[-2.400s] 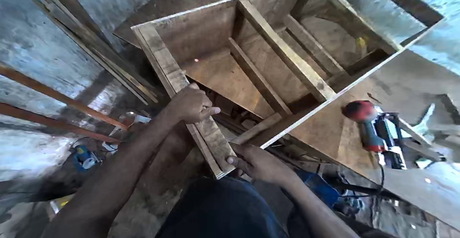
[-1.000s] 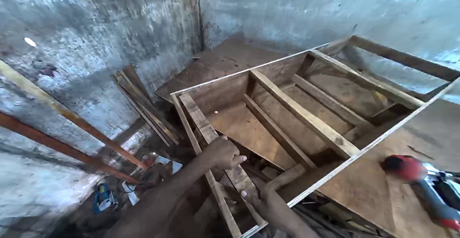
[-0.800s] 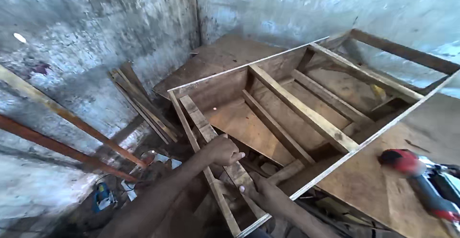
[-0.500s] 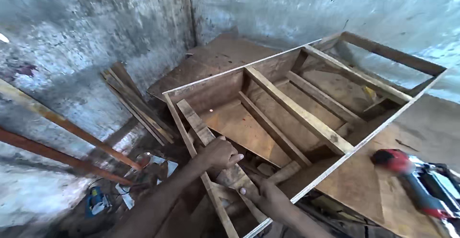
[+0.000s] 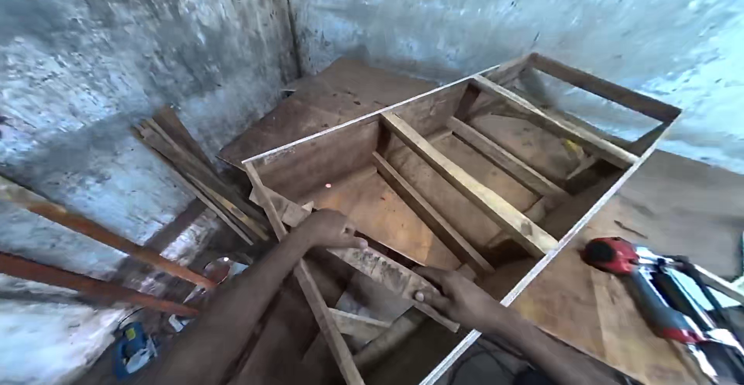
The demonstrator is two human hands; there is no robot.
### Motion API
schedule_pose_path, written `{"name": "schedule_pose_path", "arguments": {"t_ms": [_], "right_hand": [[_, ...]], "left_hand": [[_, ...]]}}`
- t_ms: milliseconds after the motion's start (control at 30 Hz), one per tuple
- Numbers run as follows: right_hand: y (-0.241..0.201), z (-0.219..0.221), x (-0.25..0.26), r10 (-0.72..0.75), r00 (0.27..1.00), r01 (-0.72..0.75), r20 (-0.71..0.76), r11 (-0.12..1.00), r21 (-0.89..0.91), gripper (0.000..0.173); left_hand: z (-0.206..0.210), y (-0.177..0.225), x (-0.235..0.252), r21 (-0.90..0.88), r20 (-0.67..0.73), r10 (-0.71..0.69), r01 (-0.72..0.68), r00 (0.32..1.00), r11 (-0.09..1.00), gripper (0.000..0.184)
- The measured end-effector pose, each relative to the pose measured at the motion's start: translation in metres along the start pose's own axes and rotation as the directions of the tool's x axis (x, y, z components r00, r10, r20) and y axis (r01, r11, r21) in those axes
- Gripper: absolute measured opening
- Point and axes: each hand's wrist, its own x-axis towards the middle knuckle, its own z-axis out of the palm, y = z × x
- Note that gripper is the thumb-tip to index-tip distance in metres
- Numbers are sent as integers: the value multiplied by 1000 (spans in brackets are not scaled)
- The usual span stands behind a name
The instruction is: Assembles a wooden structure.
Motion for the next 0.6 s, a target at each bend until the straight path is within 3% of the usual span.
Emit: {"name": "schedule_pose_path", "arguments": {"t_ms": [67, 167, 267, 367, 500, 600], "right_hand": [[7, 15, 14, -5, 1000, 5, 6, 1000, -24, 49], [9, 25, 26, 5, 999, -5, 52, 1000, 4, 50], [1, 27, 25, 76, 977, -87, 199, 995, 47, 52], [-13, 31, 42, 239, 902, -220, 359, 971, -91, 53], [-37, 56, 71, 377, 804, -221, 459, 908, -357, 47], [-40, 78, 81, 386, 765, -247, 516, 915, -318, 41]], "left_hand": [[1, -9, 3, 12, 154, -96, 95, 983, 995, 76], [9, -16, 12, 42, 265, -105, 98, 958, 994, 82], [14, -10, 16, 59, 287, -78, 64, 955, 996, 83], [17, -1, 22, 117, 263, -102, 73, 959, 990, 83], [18, 2, 24, 194, 321, -112, 51, 940, 980, 81], [22, 6, 21, 235, 326, -118, 41, 938, 971, 80]]}}
